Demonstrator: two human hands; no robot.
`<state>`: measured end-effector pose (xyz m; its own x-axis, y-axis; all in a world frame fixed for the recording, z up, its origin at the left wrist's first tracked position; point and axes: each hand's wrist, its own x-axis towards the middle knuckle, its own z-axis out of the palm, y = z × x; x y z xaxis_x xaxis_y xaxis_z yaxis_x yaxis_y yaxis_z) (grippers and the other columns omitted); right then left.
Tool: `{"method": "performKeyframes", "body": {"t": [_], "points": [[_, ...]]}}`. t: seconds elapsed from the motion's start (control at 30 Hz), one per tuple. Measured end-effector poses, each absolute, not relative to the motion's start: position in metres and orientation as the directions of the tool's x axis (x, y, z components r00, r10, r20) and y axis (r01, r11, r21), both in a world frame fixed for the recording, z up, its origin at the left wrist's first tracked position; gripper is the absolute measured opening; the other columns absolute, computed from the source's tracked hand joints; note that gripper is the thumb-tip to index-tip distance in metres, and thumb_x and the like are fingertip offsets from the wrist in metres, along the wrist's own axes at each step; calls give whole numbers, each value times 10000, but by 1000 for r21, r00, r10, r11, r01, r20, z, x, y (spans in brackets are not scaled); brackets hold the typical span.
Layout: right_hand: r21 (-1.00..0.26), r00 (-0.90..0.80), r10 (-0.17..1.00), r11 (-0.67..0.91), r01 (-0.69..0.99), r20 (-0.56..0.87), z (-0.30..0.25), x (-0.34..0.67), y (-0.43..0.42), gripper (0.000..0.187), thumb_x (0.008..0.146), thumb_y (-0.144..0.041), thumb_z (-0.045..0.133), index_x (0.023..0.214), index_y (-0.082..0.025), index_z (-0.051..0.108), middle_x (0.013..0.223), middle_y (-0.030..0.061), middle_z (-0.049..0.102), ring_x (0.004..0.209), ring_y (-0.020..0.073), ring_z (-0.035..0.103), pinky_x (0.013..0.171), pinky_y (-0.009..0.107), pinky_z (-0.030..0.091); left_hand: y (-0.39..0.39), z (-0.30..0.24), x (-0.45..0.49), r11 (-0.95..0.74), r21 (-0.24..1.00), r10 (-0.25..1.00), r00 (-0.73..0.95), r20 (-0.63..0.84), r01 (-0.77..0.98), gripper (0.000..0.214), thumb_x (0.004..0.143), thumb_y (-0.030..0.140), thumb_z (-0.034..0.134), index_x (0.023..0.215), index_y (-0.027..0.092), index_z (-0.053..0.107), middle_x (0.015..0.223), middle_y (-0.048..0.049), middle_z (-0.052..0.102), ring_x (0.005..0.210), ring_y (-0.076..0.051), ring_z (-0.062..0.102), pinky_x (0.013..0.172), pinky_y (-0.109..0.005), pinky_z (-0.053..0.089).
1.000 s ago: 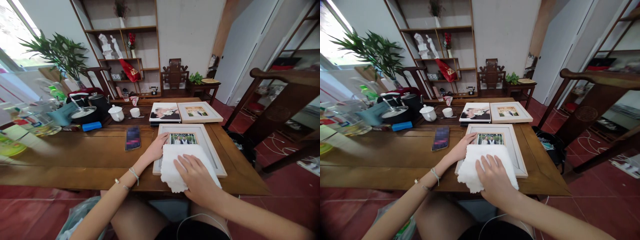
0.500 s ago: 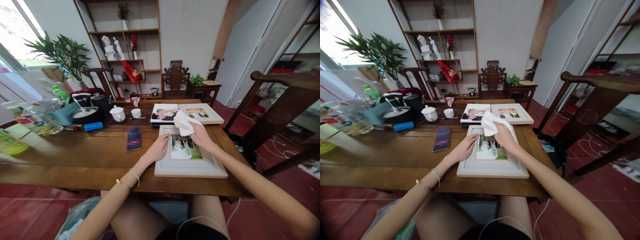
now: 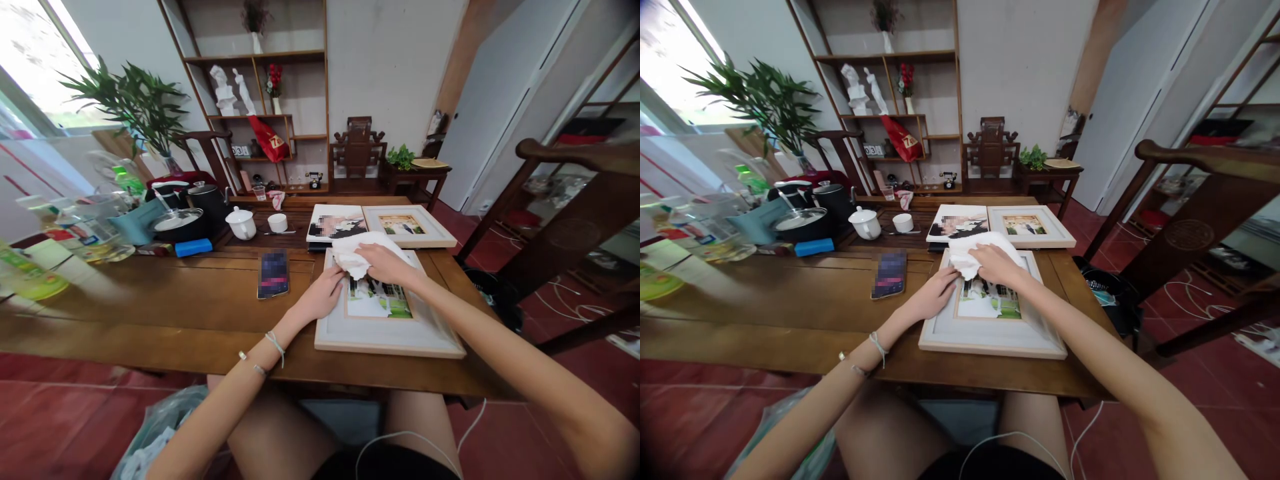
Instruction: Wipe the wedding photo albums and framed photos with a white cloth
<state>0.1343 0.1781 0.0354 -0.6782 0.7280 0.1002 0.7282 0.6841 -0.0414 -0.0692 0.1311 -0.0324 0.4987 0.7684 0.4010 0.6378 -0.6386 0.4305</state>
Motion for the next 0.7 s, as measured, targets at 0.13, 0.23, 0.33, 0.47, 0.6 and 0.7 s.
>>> {"method": "performKeyframes", "body": {"t": [0.13, 0.23, 0.33, 0.47, 0.6, 0.7], "points": [[69, -540, 842, 538, 840, 14, 47, 158, 168, 502, 754, -67, 453, 1241, -112, 566, 1298, 189, 592, 1217, 297, 534, 962, 382, 398, 133, -36, -70, -630, 435, 776, 498, 387, 643, 412, 936, 174, 387, 1326, 96, 496, 1418, -172, 480, 1334, -268, 434, 1140, -478, 343], [111, -444, 896, 440, 891, 15, 48, 160, 155, 423, 780, -133, 477, 1185, -112, 597, 1185, 205, 644, 1078, 315, 607, 870, 382, 434, 132, -37, -69, -625, 429, 779, 490, 391, 652, 413, 940, 183, 385, 1326, 97, 504, 1415, -170, 486, 1328, -261, 443, 1139, -466, 348], [125, -412, 909, 403, 907, 62, 44, 145, 133, 358, 808, -207, 496, 1122, -91, 624, 1080, 214, 675, 1066, 337, 587, 861, 400, 431, 132, -36, -69, -633, 437, 773, 483, 412, 639, 407, 933, 166, 391, 1316, 112, 518, 1403, -161, 501, 1319, -257, 455, 1134, -463, 359], [83, -448, 892, 443, 893, 55, 45, 113, 87, 330, 791, -207, 514, 1074, -92, 638, 1038, 192, 693, 1042, 339, 578, 820, 414, 449, 132, -37, -72, -676, 462, 737, 514, 439, 575, 415, 879, 102, 424, 1268, 131, 565, 1403, -155, 502, 1317, -258, 455, 1129, -455, 367], [8, -496, 868, 496, 868, -22, 54, 90, 40, 285, 785, -201, 530, 1024, -103, 649, 970, 171, 709, 919, 308, 630, 731, 396, 484, 137, -42, -74, -692, 468, 722, 546, 425, 550, 471, 811, 193, 596, 1277, 137, 562, 1418, -151, 490, 1338, -285, 427, 1136, -443, 355], [49, -566, 822, 564, 824, 58, 46, 83, 16, 275, 783, -154, 520, 1015, -90, 651, 1028, 200, 694, 946, 304, 639, 797, 417, 490, 140, -45, -74, -661, 490, 750, 514, 416, 569, 446, 853, 208, 551, 1296, 159, 553, 1403, -121, 517, 1338, -254, 436, 1141, -415, 351]]}}
